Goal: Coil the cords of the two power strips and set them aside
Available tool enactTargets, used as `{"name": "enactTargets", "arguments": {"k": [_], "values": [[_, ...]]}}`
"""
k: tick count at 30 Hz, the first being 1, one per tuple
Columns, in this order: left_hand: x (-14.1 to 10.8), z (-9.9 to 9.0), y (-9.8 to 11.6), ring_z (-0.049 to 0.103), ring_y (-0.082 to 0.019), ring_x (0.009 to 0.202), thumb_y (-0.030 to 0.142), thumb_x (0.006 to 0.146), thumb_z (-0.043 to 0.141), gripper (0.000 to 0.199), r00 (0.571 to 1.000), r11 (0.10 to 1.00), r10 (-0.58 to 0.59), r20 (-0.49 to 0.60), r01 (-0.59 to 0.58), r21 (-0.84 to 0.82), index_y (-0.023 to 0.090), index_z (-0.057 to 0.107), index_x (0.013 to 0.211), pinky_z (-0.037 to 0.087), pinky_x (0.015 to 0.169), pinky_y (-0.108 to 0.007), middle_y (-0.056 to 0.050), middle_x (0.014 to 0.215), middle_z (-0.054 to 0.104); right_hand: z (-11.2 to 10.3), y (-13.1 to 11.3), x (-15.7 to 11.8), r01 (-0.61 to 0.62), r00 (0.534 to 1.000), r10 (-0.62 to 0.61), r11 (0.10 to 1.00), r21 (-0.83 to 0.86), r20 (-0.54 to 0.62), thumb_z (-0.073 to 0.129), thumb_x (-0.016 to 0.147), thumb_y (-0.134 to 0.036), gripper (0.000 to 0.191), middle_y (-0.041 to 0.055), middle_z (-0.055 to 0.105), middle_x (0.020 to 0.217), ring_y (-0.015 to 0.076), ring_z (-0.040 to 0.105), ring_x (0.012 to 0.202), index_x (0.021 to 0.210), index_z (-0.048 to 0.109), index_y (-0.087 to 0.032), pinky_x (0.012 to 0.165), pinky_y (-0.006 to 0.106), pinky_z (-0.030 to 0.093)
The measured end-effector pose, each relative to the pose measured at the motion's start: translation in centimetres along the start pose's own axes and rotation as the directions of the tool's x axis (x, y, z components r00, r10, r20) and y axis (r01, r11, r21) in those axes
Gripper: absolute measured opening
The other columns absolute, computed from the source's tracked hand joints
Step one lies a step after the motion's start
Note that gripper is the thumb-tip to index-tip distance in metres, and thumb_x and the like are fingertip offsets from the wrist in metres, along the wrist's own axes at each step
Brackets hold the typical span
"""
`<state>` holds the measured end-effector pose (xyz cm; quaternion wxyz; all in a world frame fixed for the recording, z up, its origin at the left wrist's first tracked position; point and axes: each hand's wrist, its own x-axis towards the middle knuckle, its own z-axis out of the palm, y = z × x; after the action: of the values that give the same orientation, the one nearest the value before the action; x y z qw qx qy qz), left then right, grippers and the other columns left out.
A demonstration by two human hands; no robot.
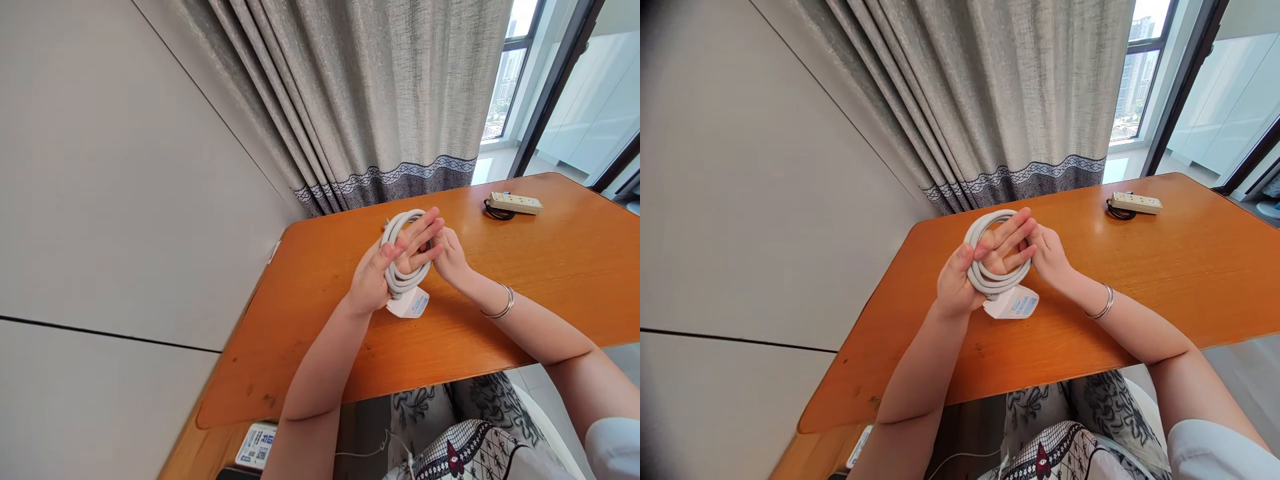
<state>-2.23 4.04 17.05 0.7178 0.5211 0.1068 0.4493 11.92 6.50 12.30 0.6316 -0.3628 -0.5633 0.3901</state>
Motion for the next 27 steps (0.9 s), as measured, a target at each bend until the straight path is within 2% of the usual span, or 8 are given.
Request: {"name": "enactTargets", "arguments": {"k": [9,12,15,18,20,22,24,27], "values": [[-0.1,0.5,-0.6,0.025,-0.037,0.15,0.061,0.082,0.063,0.04,0.999,0.99,0.052,0.017,-0.054,0.131,0.022,0.062,0.092,0.042,0.111,-0.058,-0.005,0.158,0.041,0.3,0.3,0.3,-0.07,0.998,0.07,0.998,0.012,0.0,0.039,0.077,-0.088,0.069,-0.0026,0.047,0.055,0.0097,0.043,0.049,0.064,0.047,-0.021,0.046,0.024,0.037],[-0.2,0.6,0.1,0.026,-0.033,0.151,0.062,0.081,0.063,0.041,0.973,0.949,0.23,-0.03,-0.217,0.231,0.026,0.064,0.101,0.039,0.114,-0.056,-0.003,0.156,0.043,0.6,1.0,0.0,-0.106,0.976,0.095,0.993,0.046,0.195,0.026,0.085,-0.085,0.071,-0.0019,0.047,0.055,0.0103,0.043,0.05,0.063,0.047,-0.021,0.05,0.025,0.039],[-0.5,-0.2,1.9,0.026,-0.027,0.151,0.052,0.083,0.062,0.026,0.888,0.858,0.457,-0.05,-0.426,0.286,0.031,0.066,0.098,0.037,0.118,-0.049,0.004,0.152,0.048,0.6,2.0,-0.4,-0.124,0.863,0.11,0.992,-0.005,0.494,0.021,0.09,-0.079,0.07,-0.0033,0.045,0.054,0.0113,0.044,0.051,0.072,0.053,-0.02,0.054,0.026,0.041],[-0.8,-1.6,3.9,0.025,-0.025,0.152,0.045,0.089,0.055,0.023,0.734,0.713,0.67,-0.113,-0.593,0.374,0.027,0.063,0.076,0.036,0.119,-0.046,0.011,0.146,0.054,0.3,2.7,-0.5,0.017,0.77,0.139,0.971,-0.238,0.622,0.035,0.098,-0.058,0.048,-0.001,0.053,0.066,0.0133,0.051,0.062,0.091,0.059,-0.017,0.063,0.027,0.044],[-1.0,-2.5,4.8,0.025,-0.025,0.152,0.042,0.091,0.053,0.026,0.643,0.635,0.749,-0.161,-0.627,0.451,0.025,0.061,0.073,0.034,0.119,-0.045,0.012,0.145,0.055,0.0,2.7,-0.4,0.192,0.766,0.147,0.876,-0.442,0.626,0.044,0.098,-0.037,0.027,0.0032,0.06,0.08,0.0152,0.054,0.07,0.107,0.057,-0.014,0.069,0.029,0.044],[-1.0,-3.5,5.1,0.023,-0.025,0.152,0.044,0.092,0.054,0.02,0.594,0.582,0.784,-0.182,-0.6,0.548,0.029,0.066,0.087,0.031,0.119,-0.044,0.014,0.15,0.049,-0.2,2.2,-0.3,0.344,0.787,0.128,0.721,-0.601,0.604,0.046,0.095,-0.021,0.029,0.0079,0.063,0.091,0.0169,0.056,0.074,0.121,0.052,-0.012,0.071,0.03,0.043],[-0.8,-4.5,4.9,0.017,-0.025,0.154,0.048,0.093,0.053,0.023,0.593,0.549,0.786,-0.176,-0.536,0.641,0.036,0.064,0.11,0.026,0.121,-0.042,0.017,0.157,0.04,-0.4,1.3,-0.4,0.453,0.797,0.084,0.573,-0.683,0.598,0.045,0.095,-0.017,0.033,0.0112,0.064,0.098,0.0178,0.058,0.076,0.127,0.051,-0.01,0.068,0.029,0.042],[-0.2,-5.8,3.9,0.014,-0.024,0.154,0.052,0.091,0.056,0.044,0.679,0.542,0.721,-0.136,-0.431,0.721,0.04,0.053,0.133,0.018,0.124,-0.04,0.01,0.163,0.03,-0.7,-1.0,-1.2,0.614,0.75,-0.022,0.396,-0.683,0.661,0.04,0.099,-0.022,0.033,0.0103,0.064,0.096,0.016,0.055,0.069,0.125,0.058,-0.013,0.059,0.027,0.037]]}}
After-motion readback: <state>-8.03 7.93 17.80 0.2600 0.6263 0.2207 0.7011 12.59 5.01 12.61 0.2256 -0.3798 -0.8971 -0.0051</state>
